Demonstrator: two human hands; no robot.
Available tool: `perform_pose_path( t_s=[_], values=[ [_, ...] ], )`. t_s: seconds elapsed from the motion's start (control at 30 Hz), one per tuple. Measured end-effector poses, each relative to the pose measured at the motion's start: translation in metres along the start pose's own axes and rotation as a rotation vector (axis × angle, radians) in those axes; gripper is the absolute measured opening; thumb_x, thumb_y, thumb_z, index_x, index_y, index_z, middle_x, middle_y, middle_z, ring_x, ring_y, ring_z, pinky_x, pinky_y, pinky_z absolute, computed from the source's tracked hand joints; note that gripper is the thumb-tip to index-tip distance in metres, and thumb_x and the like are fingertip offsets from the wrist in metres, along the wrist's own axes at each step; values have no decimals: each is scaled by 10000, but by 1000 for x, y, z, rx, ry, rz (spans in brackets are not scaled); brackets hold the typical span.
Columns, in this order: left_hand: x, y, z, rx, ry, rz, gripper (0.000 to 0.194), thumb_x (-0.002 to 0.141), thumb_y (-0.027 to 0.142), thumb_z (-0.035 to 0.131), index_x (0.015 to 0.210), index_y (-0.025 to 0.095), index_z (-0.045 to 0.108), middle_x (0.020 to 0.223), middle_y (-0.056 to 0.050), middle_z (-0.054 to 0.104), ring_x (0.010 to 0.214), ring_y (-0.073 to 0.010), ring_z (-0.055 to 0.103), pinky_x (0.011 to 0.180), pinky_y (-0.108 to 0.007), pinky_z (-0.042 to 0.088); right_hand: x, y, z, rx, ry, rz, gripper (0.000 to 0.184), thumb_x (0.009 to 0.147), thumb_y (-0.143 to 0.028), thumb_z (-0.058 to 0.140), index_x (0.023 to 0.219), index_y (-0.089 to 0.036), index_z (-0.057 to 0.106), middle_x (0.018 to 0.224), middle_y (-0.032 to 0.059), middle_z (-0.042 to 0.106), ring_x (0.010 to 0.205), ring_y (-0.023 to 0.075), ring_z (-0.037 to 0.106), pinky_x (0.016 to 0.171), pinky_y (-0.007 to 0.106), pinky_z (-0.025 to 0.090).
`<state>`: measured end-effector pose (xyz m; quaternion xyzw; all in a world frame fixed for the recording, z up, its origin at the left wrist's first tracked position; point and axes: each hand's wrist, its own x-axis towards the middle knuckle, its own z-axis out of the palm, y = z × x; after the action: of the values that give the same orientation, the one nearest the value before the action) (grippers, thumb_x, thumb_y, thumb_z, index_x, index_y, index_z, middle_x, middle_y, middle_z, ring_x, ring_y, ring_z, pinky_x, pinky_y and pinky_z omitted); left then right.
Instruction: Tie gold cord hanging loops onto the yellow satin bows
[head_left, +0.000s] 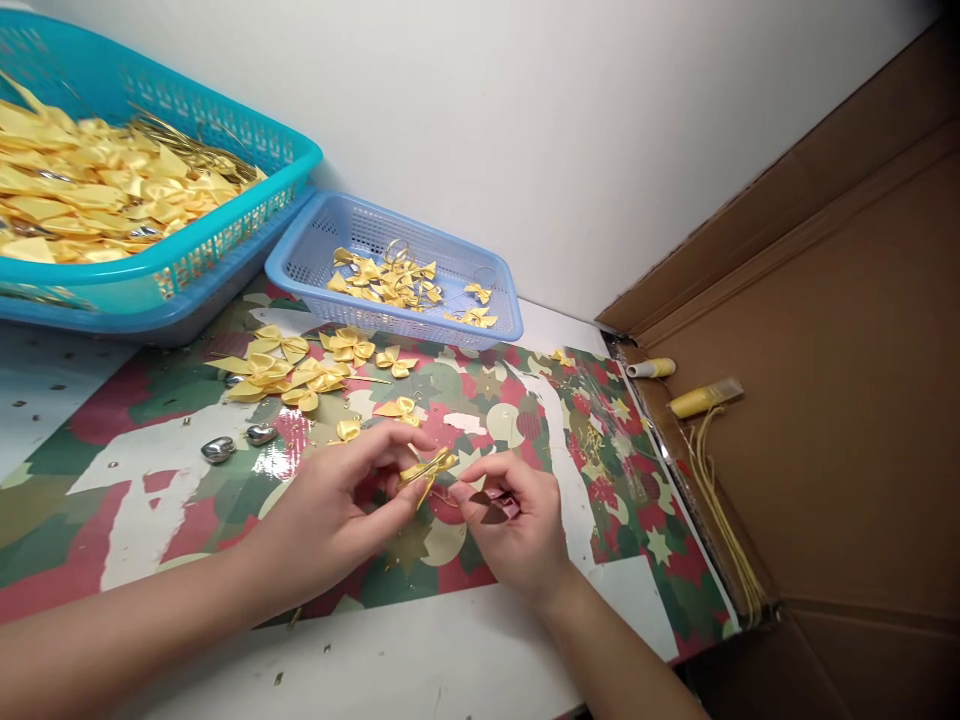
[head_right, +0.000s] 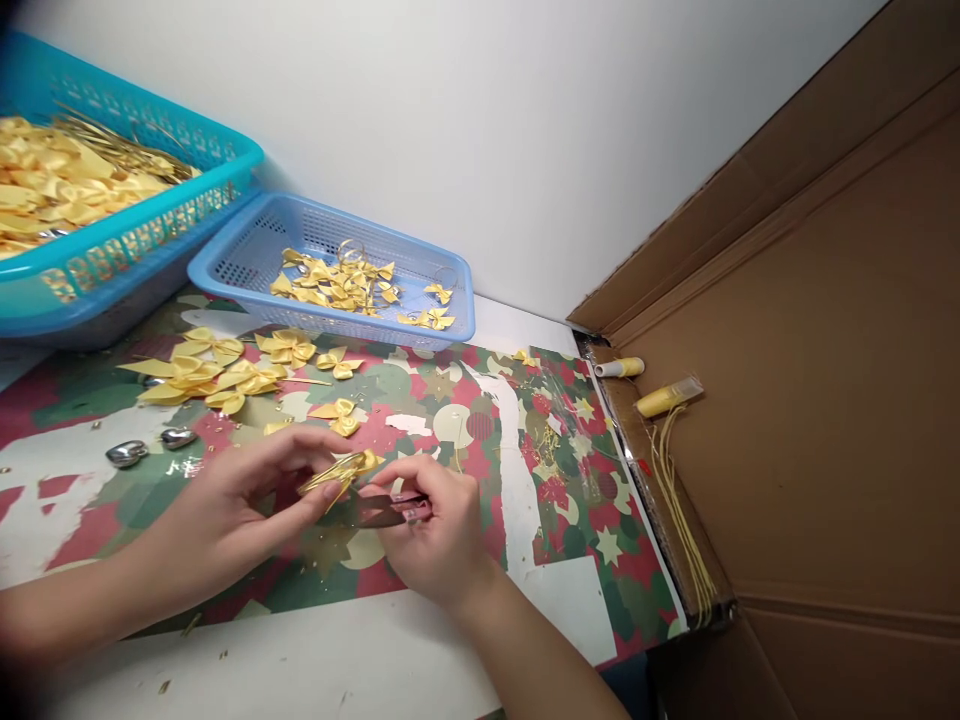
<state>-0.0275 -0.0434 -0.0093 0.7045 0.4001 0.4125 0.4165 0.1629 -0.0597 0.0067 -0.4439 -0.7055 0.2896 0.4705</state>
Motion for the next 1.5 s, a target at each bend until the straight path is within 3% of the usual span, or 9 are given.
perform_pose_path(
  t_s=[0.2, 0.4, 0.7, 0.87, 1.0, 1.1, 1.2, 1.4, 1.5],
  values=[
    [-2, 4, 4, 88, -3, 204, 80, 917, 178, 502, 965, 242, 493, 706, 59, 589, 555, -84, 501, 484, -169, 406, -3, 3, 4, -167, -17, -215, 79, 901, -229, 635, 823, -222, 627, 594, -33, 623, 489, 90, 529, 485, 218, 423],
    [-2, 4, 4, 164, 10, 312, 97, 899, 150, 515, 925, 237, 479, 669, 64, 519, 504, -85, 425, 433, -173, 364, -2, 5, 3, -231, -52, -247, 103, 917, -202, 555, 832, -223, 609, 550, -45, 602, 462, 94, 501, 474, 229, 383],
    [-3, 2, 3, 80, -48, 261, 92, 900, 138, 512, 870, 224, 500, 652, 74, 468, 495, -73, 400, 434, -184, 322, -1, 7, 4, -287, -80, -280, 126, 903, -226, 443, 830, -222, 546, 601, -22, 607, 472, 104, 487, 468, 230, 371],
    [-5, 6, 5, 84, 6, 165, 81, 905, 177, 481, 844, 221, 508, 656, 55, 493, 544, -94, 418, 478, -212, 324, -2, 8, 4, -245, -77, -283, 82, 894, -220, 464, 843, -227, 528, 618, -21, 612, 485, 106, 501, 473, 230, 382],
    [-4, 4, 3, 58, -26, 137, 83, 912, 180, 464, 861, 224, 512, 663, 55, 512, 548, -94, 426, 493, -202, 349, -2, 5, 1, -151, -91, -209, 50, 880, -219, 462, 868, -231, 509, 612, -30, 594, 478, 102, 498, 465, 228, 380],
    [-2, 2, 1, -1, -98, 107, 75, 923, 191, 463, 871, 222, 508, 666, 51, 531, 544, -95, 446, 494, -200, 366, 0, 1, -1, -60, -66, -73, 80, 843, -245, 546, 913, -232, 510, 526, -99, 428, 425, 79, 388, 435, 211, 329],
    [-3, 5, 2, -48, -87, 8, 106, 946, 244, 443, 859, 219, 499, 648, 50, 510, 549, -102, 449, 506, -217, 363, 1, -1, -2, 23, -66, 51, 149, 809, -236, 600, 951, -220, 559, 491, -131, 313, 409, 66, 295, 415, 201, 276],
    [-5, 11, 6, -60, -30, -55, 216, 974, 343, 422, 816, 218, 500, 639, 48, 463, 544, -107, 407, 490, -228, 326, 2, 1, 0, 92, -110, 183, 129, 766, -216, 621, 891, -209, 651, 501, -99, 408, 416, 65, 303, 403, 213, 275],
    [-4, 11, 5, -67, -26, -69, 232, 983, 355, 406, 818, 220, 500, 647, 44, 473, 544, -110, 410, 486, -231, 328, 2, 0, 0, 117, -101, 229, 152, 757, -227, 644, 907, -210, 656, 497, -105, 380, 418, 68, 290, 408, 220, 281]
  ],
)
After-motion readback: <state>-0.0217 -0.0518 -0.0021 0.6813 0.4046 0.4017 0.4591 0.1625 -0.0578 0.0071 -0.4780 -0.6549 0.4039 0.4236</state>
